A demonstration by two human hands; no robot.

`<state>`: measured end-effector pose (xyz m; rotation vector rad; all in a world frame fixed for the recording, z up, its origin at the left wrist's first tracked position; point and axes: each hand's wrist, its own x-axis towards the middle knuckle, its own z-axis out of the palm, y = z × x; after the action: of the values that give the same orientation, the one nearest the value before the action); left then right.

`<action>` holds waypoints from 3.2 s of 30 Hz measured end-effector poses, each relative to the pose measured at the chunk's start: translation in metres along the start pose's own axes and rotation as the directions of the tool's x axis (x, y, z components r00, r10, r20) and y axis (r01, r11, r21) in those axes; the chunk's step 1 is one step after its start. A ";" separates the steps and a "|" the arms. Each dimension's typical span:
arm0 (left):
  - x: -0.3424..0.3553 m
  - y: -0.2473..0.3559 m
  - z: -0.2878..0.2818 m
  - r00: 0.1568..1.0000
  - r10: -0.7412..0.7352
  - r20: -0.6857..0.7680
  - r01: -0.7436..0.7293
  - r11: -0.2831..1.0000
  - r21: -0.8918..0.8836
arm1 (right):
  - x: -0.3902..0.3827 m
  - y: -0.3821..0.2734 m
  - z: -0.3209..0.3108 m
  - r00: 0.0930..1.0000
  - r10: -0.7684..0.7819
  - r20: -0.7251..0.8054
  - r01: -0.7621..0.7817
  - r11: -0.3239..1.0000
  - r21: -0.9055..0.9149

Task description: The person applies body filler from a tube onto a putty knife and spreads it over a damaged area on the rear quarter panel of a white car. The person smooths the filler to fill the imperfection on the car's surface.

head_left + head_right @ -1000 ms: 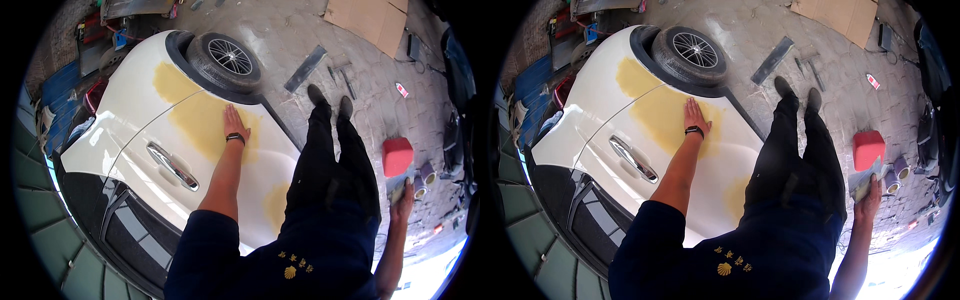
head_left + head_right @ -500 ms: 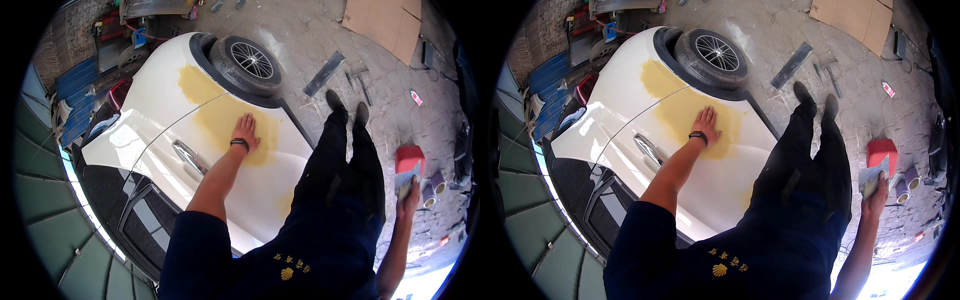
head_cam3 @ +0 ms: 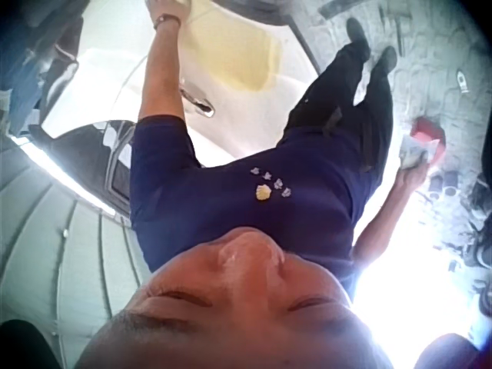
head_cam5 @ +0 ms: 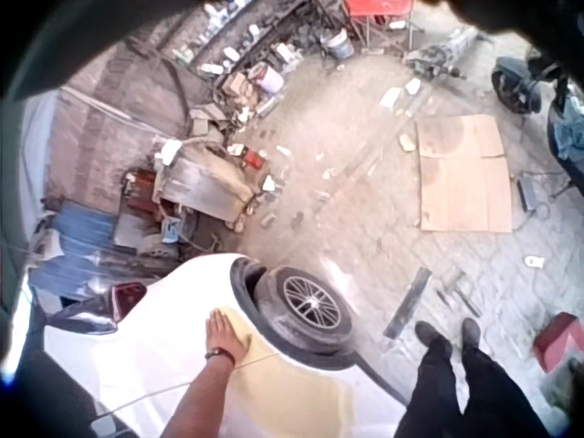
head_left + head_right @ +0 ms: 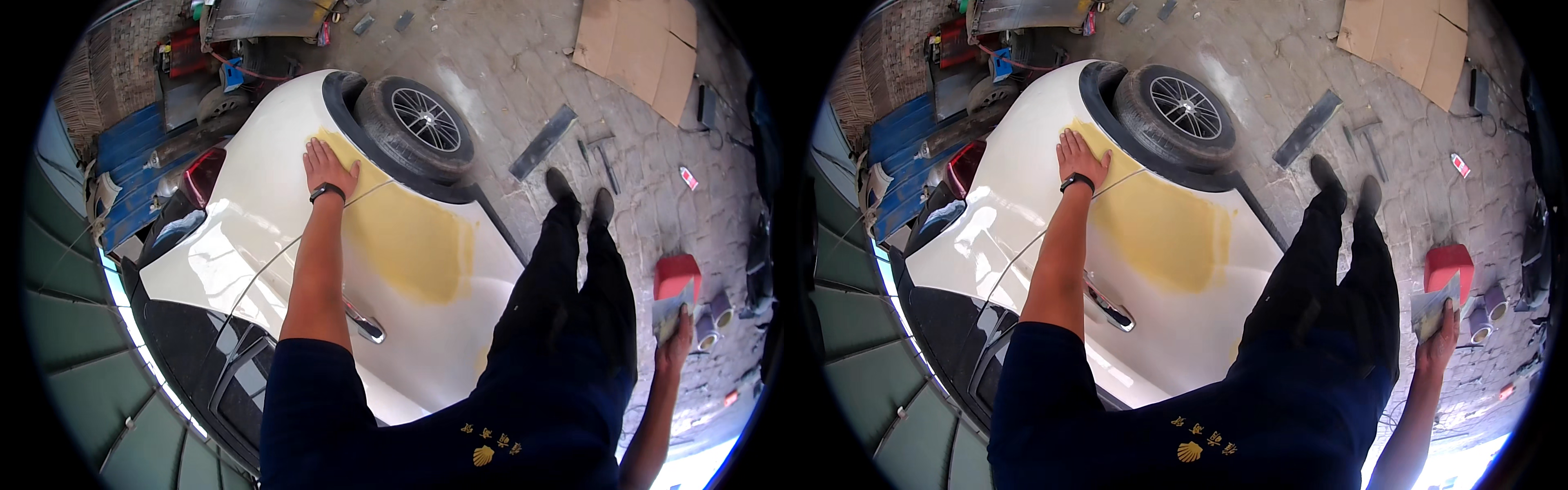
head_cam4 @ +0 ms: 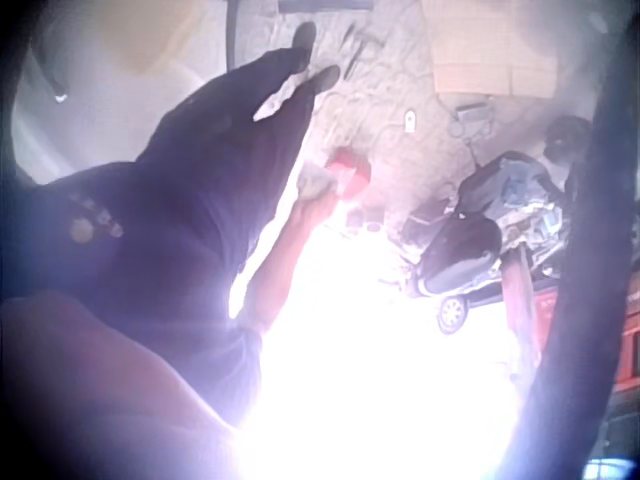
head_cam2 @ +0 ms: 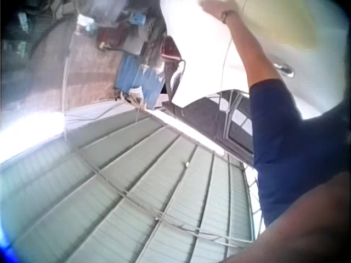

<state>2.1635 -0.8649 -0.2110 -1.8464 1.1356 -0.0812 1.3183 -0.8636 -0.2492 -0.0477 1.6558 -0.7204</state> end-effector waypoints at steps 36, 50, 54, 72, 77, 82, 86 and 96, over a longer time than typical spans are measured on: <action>0.002 -0.013 -0.014 0.988 0.133 0.073 -0.138 0.988 0.067 | 0.002 -0.004 0.069 0.997 0.004 0.074 -0.008 0.999 0.048; -0.079 0.063 0.007 0.830 0.508 0.231 -0.514 0.857 -0.037 | -0.037 -0.006 0.048 0.999 -0.047 0.016 0.046 0.996 0.076; 0.007 -0.070 -0.018 0.982 -0.130 0.137 0.129 0.992 0.012 | -0.030 -0.011 0.060 0.988 -0.094 0.124 0.089 0.995 0.048; -0.238 0.162 -0.005 0.455 0.757 0.469 -0.753 0.608 -0.252 | -0.086 -0.003 0.024 0.986 -0.166 -0.012 0.165 0.966 0.199; -0.038 -0.015 -0.021 0.959 0.218 0.182 -0.222 0.975 0.002 | -0.084 -0.012 0.053 0.966 -0.226 0.123 0.211 0.969 0.129; 0.008 -0.071 -0.024 0.980 -0.087 0.179 0.084 0.996 0.025 | -0.075 -0.022 0.053 0.952 -0.258 0.167 0.243 0.964 0.105; -0.013 0.024 -0.004 0.982 0.124 0.143 -0.133 0.989 0.059 | -0.087 -0.014 0.047 0.970 -0.224 0.096 0.218 0.973 0.069; -0.298 0.220 0.033 0.420 0.768 0.483 -0.765 0.586 -0.266 | -0.113 -0.009 0.008 0.985 -0.165 -0.049 0.171 0.973 0.154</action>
<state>1.8634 -0.6557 -0.2763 -1.0320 1.4212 0.9568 1.3481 -0.8270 -0.1456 -0.0626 1.6366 -0.9845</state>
